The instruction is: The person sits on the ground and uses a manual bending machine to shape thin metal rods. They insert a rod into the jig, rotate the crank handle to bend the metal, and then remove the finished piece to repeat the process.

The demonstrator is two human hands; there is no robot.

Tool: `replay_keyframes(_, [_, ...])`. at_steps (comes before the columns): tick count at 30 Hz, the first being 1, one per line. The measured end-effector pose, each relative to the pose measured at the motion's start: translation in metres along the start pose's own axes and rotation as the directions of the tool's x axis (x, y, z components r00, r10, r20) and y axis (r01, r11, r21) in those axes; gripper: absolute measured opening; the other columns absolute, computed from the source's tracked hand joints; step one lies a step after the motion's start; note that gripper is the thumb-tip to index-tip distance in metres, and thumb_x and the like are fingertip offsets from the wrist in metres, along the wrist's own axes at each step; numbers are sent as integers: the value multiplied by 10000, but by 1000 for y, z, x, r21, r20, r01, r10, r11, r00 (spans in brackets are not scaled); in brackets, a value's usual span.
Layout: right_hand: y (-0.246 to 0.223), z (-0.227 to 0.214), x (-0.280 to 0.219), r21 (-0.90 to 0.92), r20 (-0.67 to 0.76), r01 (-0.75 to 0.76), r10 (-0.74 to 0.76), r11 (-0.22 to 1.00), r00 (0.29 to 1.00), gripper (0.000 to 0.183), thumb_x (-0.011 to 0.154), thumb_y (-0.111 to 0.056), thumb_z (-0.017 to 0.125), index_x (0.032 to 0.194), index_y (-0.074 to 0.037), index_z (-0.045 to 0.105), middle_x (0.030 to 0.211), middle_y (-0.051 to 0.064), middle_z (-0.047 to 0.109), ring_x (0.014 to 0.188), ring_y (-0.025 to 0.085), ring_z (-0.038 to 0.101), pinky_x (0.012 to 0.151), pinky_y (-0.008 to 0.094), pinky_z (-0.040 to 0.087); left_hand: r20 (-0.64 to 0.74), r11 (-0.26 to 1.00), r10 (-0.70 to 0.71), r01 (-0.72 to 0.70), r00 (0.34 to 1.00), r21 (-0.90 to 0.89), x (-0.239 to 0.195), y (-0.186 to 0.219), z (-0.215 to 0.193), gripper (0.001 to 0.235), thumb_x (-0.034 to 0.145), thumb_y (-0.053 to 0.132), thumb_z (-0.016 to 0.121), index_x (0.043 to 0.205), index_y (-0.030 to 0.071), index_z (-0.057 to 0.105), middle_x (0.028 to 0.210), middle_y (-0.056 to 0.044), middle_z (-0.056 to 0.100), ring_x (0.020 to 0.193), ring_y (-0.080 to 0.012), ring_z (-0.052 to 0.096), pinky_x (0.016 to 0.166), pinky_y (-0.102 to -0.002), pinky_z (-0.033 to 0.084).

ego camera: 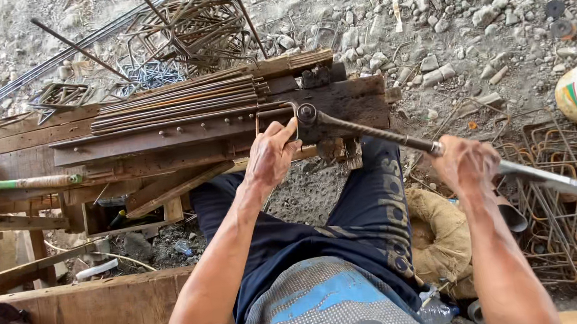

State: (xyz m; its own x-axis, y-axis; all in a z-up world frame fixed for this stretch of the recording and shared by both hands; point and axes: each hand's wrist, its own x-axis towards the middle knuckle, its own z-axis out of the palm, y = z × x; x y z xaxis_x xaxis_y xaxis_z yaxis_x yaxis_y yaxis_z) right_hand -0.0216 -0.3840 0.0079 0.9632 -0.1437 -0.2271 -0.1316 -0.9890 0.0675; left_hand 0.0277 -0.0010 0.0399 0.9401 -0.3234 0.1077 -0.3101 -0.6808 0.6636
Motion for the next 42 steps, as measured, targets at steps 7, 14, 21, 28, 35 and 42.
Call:
replay_keyframes(7, [19,9,61,-28,-24,38,-39,999,999,419,979,-578,621,849,-182,662,651,-47,635,560,120,550,727,320,424,52,999,-27,28,998,-20,5,3,-11,492,933,197,695,1374,14,578,941,-69,570,709,-216,554,608,-377,452])
replay_keyframes(14, [-18,-30,-56,107,45,21,-26,994,999,434,1013,-544,562,772,-182,572,562,-71,505,533,170,564,869,361,484,-40,998,-34,32,999,-56,2,-4,-6,360,939,268,679,1267,118,681,953,-119,602,837,-416,657,741,-510,534])
replay_keyframes(21, [-32,-32,-75,306,146,-132,90,943,985,313,1029,-360,558,811,-139,604,579,12,605,581,224,635,807,406,484,-62,998,-42,39,997,-54,-1,-3,-3,349,933,273,688,1255,136,692,956,-92,601,835,-399,660,746,-494,545])
replay_keyframes(28, [2,2,18,-30,63,-66,67,997,996,578,1036,-721,456,719,-246,552,581,-79,552,522,102,488,648,269,374,-134,992,113,-103,985,77,-2,-1,-1,347,973,205,651,1265,19,648,967,-65,572,842,-228,573,804,-397,428])
replay_keyframes(35, [18,16,45,-31,-7,-14,14,999,1000,595,984,-782,495,769,-239,612,645,-44,622,606,150,562,753,314,392,-272,983,180,-161,945,89,48,9,-32,137,959,216,674,944,80,680,896,-11,565,768,-185,554,746,-377,385])
replay_keyframes(42, [12,22,25,-109,-36,-57,54,992,998,628,1020,-791,424,678,-278,546,565,-115,548,511,69,500,673,268,401,-256,925,337,-268,906,270,24,9,-18,117,975,142,668,1062,66,692,921,-46,604,778,-224,570,737,-363,426])
